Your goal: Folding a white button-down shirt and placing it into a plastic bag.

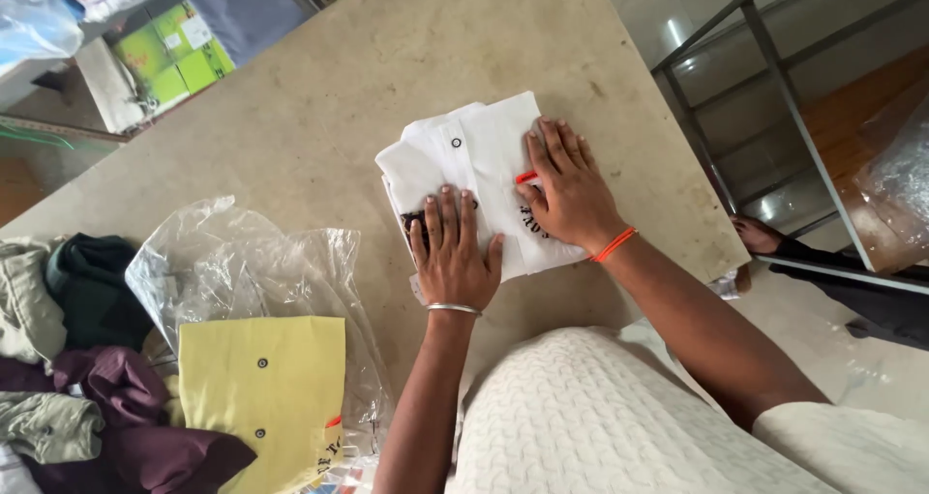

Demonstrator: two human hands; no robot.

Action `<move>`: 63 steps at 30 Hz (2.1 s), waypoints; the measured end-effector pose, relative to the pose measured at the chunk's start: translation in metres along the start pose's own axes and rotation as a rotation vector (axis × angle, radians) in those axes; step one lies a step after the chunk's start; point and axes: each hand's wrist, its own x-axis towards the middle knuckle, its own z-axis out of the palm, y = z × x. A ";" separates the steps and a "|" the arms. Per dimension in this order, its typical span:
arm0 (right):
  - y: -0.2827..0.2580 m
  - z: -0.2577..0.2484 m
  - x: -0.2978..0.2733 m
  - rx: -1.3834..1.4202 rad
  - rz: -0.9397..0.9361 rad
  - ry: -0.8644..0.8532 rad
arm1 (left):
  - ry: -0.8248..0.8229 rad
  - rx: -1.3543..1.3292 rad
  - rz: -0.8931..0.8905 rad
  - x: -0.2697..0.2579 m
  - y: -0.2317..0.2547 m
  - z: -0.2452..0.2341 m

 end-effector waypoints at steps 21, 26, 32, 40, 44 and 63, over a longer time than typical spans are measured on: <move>0.014 -0.002 0.019 1.101 0.515 0.197 | 0.033 0.026 0.015 -0.003 -0.001 0.005; 0.016 0.006 0.026 0.382 0.377 0.322 | 0.031 0.031 0.007 -0.003 -0.001 0.004; 0.009 -0.011 0.032 0.574 0.381 0.231 | 0.020 0.022 -0.004 -0.002 -0.001 0.004; 0.016 0.005 0.024 0.840 0.467 0.199 | 0.215 -0.223 -0.157 0.014 -0.024 0.015; 0.010 0.009 0.018 0.661 0.351 0.310 | 0.368 -0.303 -0.456 0.043 -0.041 -0.008; 0.008 0.005 0.015 0.653 0.295 0.302 | 0.306 -1.733 -0.669 0.091 -0.149 0.079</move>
